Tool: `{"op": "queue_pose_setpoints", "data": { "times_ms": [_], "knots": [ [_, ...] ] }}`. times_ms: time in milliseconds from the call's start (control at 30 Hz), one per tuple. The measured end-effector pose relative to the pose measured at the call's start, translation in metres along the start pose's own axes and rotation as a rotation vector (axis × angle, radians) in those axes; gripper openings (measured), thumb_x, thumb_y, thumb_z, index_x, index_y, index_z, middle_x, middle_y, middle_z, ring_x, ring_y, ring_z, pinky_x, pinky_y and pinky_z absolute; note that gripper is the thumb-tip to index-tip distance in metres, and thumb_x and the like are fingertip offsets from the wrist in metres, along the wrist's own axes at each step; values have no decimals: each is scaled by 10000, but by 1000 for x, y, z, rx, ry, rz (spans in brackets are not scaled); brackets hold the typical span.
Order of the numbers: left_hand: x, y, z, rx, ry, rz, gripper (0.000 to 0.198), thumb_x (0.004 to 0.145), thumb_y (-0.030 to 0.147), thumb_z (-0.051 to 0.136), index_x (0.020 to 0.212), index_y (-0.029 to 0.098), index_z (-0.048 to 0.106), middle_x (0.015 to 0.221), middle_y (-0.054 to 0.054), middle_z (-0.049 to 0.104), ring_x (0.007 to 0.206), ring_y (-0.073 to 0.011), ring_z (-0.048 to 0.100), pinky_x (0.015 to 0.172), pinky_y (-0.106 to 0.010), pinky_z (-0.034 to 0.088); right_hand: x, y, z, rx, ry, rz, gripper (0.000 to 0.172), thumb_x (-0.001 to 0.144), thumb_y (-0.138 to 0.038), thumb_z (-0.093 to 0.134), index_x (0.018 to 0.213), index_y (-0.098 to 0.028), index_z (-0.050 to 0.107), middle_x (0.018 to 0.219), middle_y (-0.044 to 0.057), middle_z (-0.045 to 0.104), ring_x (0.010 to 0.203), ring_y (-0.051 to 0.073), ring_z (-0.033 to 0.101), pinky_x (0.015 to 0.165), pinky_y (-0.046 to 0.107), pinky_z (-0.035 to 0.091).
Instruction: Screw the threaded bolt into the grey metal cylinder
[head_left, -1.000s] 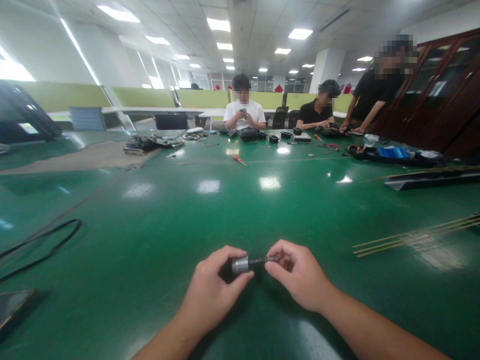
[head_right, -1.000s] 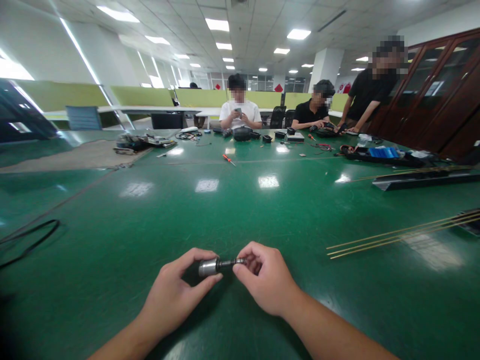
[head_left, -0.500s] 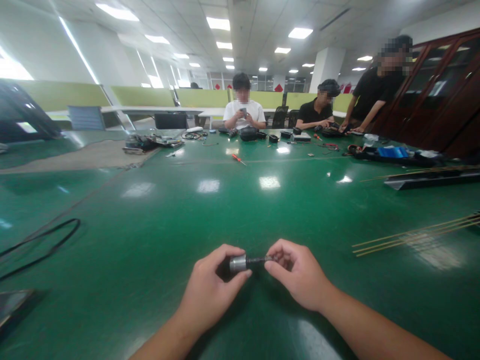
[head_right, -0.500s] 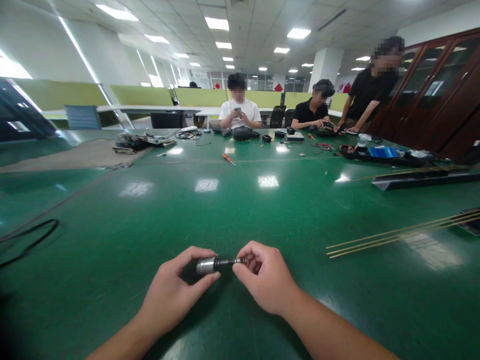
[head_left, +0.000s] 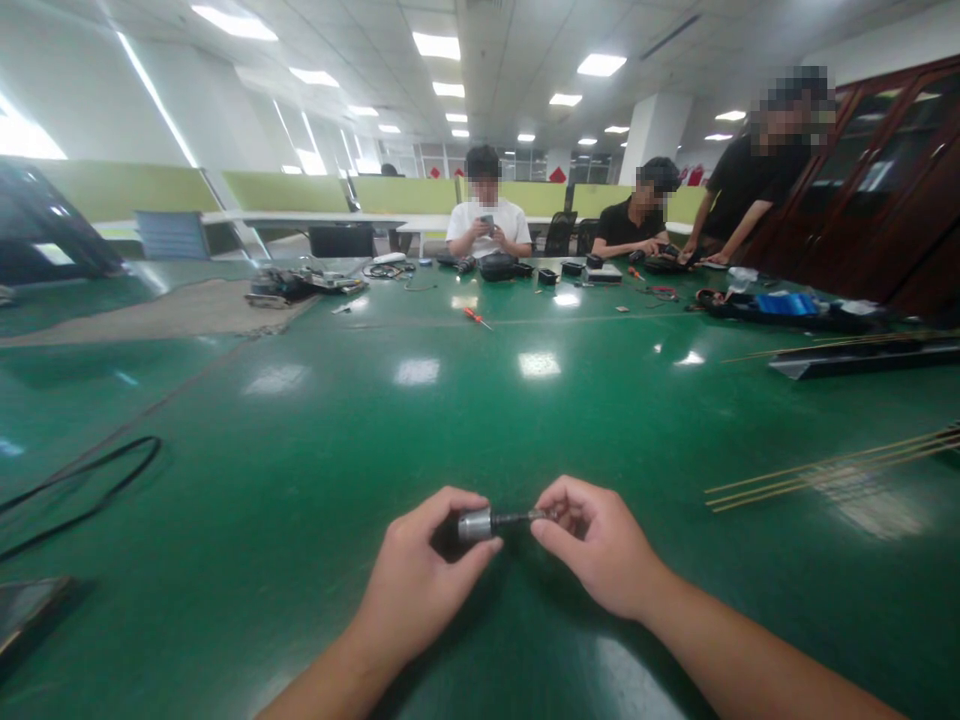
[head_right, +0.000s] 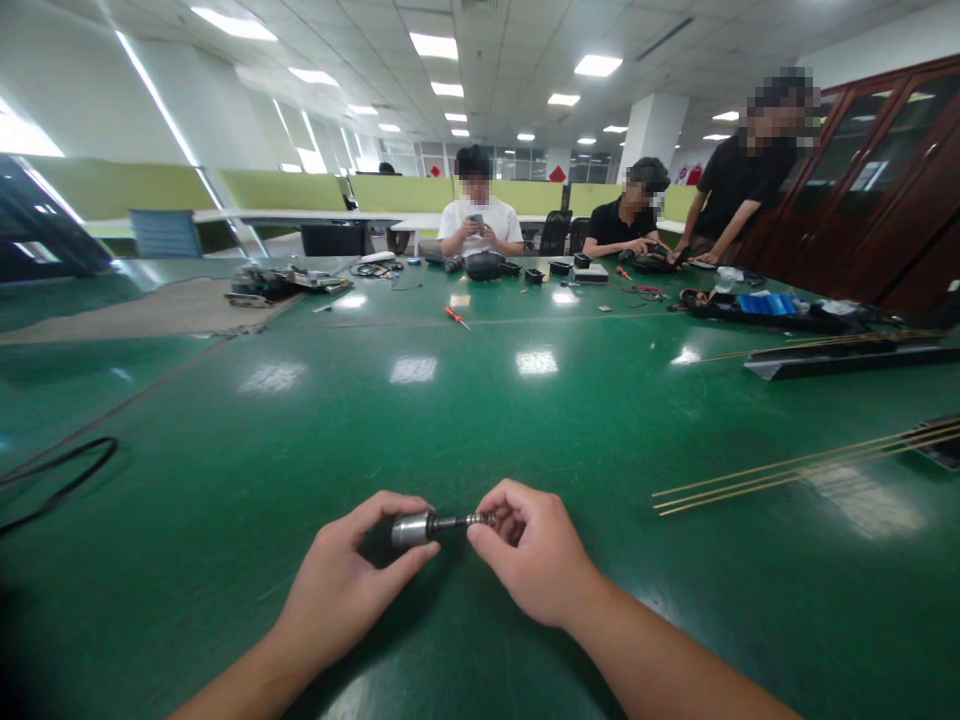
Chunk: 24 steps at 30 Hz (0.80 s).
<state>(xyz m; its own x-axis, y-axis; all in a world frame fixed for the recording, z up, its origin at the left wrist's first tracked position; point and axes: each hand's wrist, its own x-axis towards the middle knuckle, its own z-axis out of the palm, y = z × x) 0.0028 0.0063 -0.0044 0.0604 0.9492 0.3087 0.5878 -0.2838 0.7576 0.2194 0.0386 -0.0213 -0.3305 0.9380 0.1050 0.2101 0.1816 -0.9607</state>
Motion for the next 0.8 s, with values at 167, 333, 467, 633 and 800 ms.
{"op": "queue_pose_setpoints", "data": {
  "times_ms": [167, 333, 467, 633, 800],
  "knots": [
    [0, 0, 0, -3, -2, 2, 169, 779, 274, 741, 940, 240, 703, 895, 2, 745, 826, -208, 693, 758, -307, 504, 0, -1, 0, -3, 1, -6, 68, 842, -241, 670, 863, -180, 648, 688, -25, 604, 617, 123, 538, 590, 240, 418],
    [0, 0, -1, 2, 0, -4, 176, 772, 283, 742, 937, 234, 707, 889, -8, 751, 821, -220, 696, 754, -315, 507, -1, -3, 0, 5, 8, -8, 69, 838, -242, 674, 860, -182, 646, 687, -26, 611, 617, 124, 544, 590, 243, 417],
    [1, -1, -1, 7, 9, -6, 176, 765, 284, 756, 929, 241, 709, 891, 0, 750, 826, -218, 697, 765, -315, 506, -2, -3, -1, 16, 9, -10, 60, 835, -232, 674, 854, -182, 646, 685, -28, 611, 614, 122, 545, 589, 241, 415],
    [1, -2, -1, 6, 10, -6, 183, 762, 280, 757, 934, 241, 710, 885, 1, 746, 820, -215, 696, 750, -308, 512, -1, -3, -2, 5, 18, -17, 55, 830, -220, 677, 856, -182, 648, 693, -24, 624, 621, 124, 558, 595, 242, 422],
    [1, -2, -2, 7, 17, -4, 183, 764, 274, 752, 938, 237, 710, 888, -5, 745, 825, -219, 696, 755, -310, 515, 0, -2, -2, 5, 25, -25, 53, 825, -215, 677, 857, -184, 649, 692, -26, 624, 621, 125, 557, 594, 244, 423]
  ]
}}
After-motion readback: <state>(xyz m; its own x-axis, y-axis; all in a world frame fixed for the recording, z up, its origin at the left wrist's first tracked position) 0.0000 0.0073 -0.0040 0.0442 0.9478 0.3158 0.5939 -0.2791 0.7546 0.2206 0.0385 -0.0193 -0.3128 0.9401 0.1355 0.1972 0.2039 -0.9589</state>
